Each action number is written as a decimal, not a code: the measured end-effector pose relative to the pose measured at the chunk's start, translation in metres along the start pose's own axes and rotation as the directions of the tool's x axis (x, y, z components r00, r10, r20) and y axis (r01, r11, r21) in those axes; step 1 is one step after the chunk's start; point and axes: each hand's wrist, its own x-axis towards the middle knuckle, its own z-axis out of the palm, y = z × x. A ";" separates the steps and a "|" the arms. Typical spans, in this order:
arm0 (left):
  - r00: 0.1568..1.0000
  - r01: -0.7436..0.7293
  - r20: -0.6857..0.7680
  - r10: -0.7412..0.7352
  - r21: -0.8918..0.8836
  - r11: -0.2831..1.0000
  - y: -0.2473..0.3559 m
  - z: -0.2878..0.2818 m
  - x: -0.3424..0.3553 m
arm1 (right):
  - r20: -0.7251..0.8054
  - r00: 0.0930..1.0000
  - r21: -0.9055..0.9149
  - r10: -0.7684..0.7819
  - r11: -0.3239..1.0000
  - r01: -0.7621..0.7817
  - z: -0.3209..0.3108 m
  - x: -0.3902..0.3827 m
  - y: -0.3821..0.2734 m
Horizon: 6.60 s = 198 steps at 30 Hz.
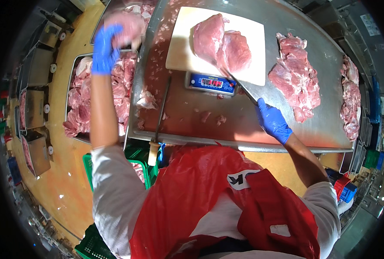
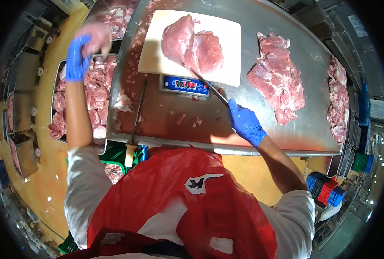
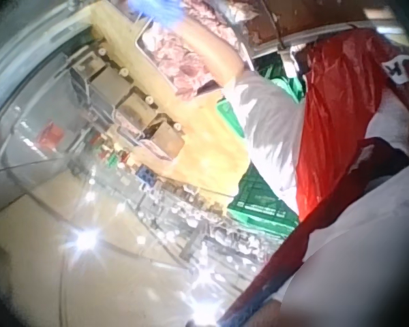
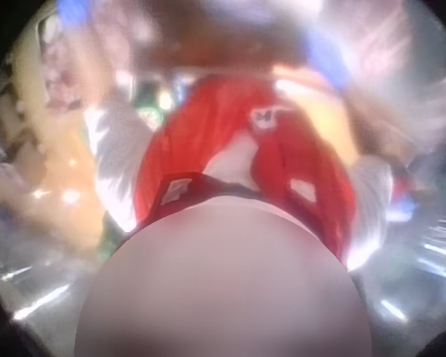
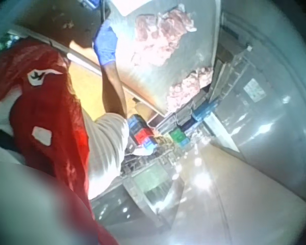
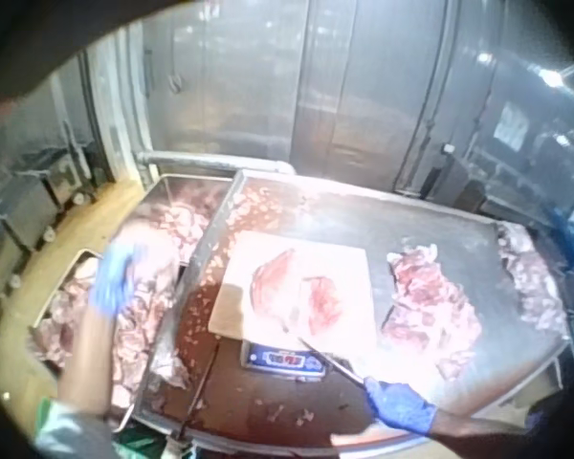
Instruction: The person cuts raw meat into smaller pieces using a knife on a stainless steel table. They place the cut pieces into metal trays and green crates. The person also weighs portions of meat on a digital scale before cutting.
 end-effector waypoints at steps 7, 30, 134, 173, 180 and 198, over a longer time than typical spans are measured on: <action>0.973 0.173 -0.229 0.002 0.741 0.649 0.002 0.017 0.122 | -0.332 0.914 0.440 0.232 0.895 -0.068 0.023 0.019 -0.028; 0.786 -0.616 0.580 0.214 0.707 0.348 -0.140 0.232 0.018 | -0.374 0.791 0.814 0.483 0.581 0.030 0.008 0.062 0.030; 0.709 -0.663 0.697 -0.109 0.711 0.232 -0.377 0.531 -0.071 | -0.373 0.460 0.865 0.806 0.481 -0.141 0.063 -0.121 0.422; 0.599 0.464 0.550 -0.582 0.353 0.812 -0.394 0.518 -0.066 | 0.120 0.625 0.976 0.772 -0.207 0.067 0.068 -0.147 0.375; 0.535 -0.631 0.815 -0.224 0.562 0.536 -0.372 0.574 -0.091 | 0.104 0.719 0.982 0.687 -0.187 0.037 0.084 -0.167 0.410; 0.873 -0.439 0.488 -0.003 0.788 0.432 -0.370 0.510 -0.067 | -0.057 0.588 0.984 0.807 -0.055 0.170 0.085 -0.181 0.394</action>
